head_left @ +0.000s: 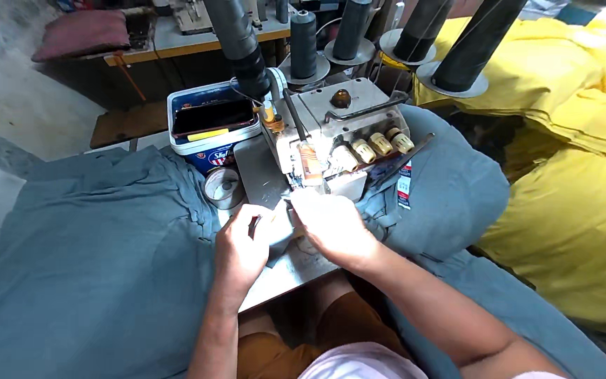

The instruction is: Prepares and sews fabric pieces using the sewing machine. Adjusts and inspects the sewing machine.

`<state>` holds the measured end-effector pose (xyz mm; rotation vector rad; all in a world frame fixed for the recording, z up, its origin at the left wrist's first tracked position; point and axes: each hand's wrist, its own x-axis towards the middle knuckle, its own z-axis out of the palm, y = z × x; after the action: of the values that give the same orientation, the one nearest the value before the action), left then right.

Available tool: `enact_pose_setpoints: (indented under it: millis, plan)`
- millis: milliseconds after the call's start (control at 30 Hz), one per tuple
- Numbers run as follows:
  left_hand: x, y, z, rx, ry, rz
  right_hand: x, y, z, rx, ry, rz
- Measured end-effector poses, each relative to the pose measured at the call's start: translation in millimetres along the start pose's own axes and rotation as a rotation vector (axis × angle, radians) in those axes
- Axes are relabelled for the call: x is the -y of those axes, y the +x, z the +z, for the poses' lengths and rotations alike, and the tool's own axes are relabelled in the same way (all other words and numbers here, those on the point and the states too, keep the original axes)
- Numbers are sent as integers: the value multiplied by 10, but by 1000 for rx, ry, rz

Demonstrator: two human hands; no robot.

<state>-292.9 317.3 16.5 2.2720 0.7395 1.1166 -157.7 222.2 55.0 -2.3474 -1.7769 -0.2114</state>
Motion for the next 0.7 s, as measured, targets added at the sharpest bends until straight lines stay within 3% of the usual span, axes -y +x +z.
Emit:
enact_pose_setpoints:
  millis: [67,133,200,300,433,533,600,700]
  plan:
    - [51,6,-54,-35,6,-21,-84,-88,144,-244,70,-49]
    - [64,53,-270,-77,-18,-149,-215,-256,226,-409,240,0]
    - [309,40,-595,-106,-57,-236,-440,-466,271,-457,333,66]
    - [927,-47,-1072,-191,-61,-232,-1007,-733,370,-498,352,124]
    - [1156,73,-1387,-274,339,-428,-1762,-840,437,-562,317,393]
    - [835,140,-1208,-96,374,-418,-2075,-691,411,-475,336,694]
    - [506,117,-868,26,342,-258,-2184,-576,421,-339,299,780]
    - [144,-3,-247,71,213,42,-2206,-452,506,-174,160,810]
